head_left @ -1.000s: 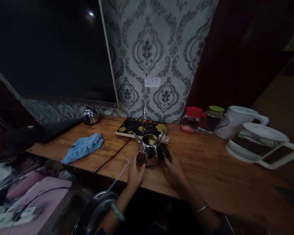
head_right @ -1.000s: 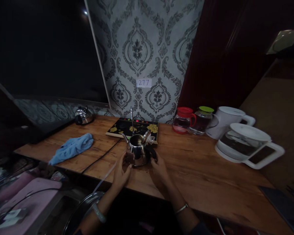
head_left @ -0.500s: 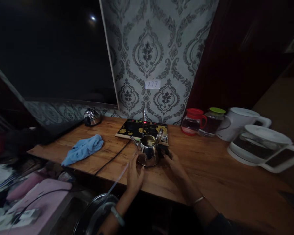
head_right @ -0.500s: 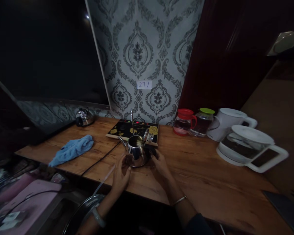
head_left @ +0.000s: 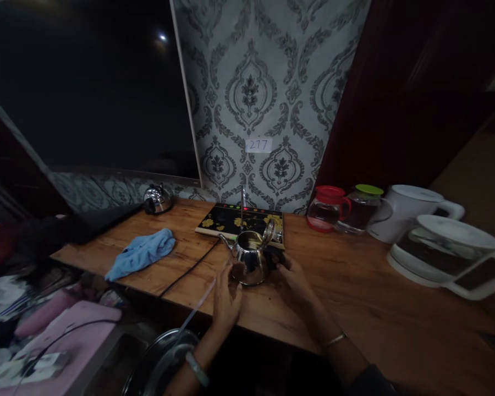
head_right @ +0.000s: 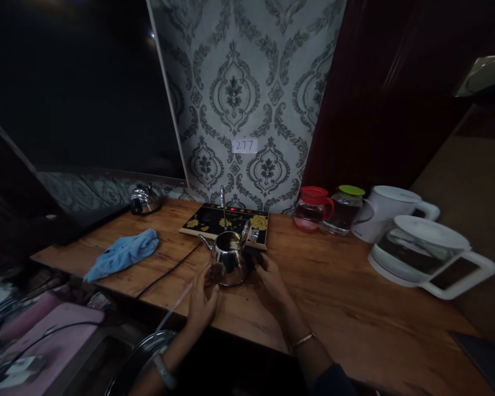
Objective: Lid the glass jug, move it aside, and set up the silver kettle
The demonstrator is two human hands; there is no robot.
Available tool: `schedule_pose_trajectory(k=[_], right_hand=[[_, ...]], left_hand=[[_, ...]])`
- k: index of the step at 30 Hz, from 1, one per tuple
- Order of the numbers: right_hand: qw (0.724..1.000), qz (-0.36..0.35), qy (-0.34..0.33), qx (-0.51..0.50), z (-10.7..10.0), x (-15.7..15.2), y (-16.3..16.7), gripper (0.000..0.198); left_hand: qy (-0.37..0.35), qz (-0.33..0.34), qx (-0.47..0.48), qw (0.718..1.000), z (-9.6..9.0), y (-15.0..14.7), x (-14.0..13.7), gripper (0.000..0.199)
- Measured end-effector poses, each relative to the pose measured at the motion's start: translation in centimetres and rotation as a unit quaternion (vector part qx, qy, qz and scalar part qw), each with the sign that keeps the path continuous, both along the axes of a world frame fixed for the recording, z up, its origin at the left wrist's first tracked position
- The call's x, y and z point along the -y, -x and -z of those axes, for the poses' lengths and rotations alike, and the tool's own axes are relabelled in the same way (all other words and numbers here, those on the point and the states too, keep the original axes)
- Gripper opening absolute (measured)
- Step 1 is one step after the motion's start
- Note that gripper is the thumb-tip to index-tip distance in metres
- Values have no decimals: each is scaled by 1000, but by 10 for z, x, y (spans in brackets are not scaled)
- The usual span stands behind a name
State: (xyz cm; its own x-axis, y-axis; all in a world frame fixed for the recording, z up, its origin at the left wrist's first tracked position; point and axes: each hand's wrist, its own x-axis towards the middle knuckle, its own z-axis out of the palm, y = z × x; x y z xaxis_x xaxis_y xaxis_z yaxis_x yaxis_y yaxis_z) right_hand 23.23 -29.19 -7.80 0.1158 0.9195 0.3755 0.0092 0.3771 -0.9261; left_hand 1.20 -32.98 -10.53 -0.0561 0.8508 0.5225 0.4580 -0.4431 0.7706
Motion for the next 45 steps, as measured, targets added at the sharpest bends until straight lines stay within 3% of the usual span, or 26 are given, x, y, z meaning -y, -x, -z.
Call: schedule_pose_trajectory(k=[11,16,19,21,24,27,29,32,36,41,45], right_hand=[[998,-30,25,-47,4,-7,-2,30],[994,-11,56,-91,8,3,3,39],[994,-9,67,-89,13,10,5,45],[994,-8,75,-76,18,14,4,49],[995,-9,84,-47,25,15,3,48],[996,10,90,-15,29,16,4,43],[995,38,97,6,28,17,4,41],[990,83,108,44,22,20,6,40],[985,99,122,74,13,23,7,41],[981,104,138,91,2,26,7,44],[980,96,148,88,-7,29,8,47]], left_hand=[[-29,-30,-14,999,-10,-1,4,45],[-37,-36,-4,999,-14,-2,9,41],[-23,-53,33,998,-30,6,10,35],[-27,-68,57,996,-50,17,3,34],[-70,-61,50,994,-87,36,-27,33],[-113,-47,-20,992,-115,52,-82,33],[-93,-37,-99,990,-124,56,-124,37],[-28,-39,-244,969,-128,54,-181,47],[38,-36,-416,908,-128,43,-232,51],[79,-34,-525,847,-128,33,-273,48],[86,-26,-556,826,-124,24,-301,41]])
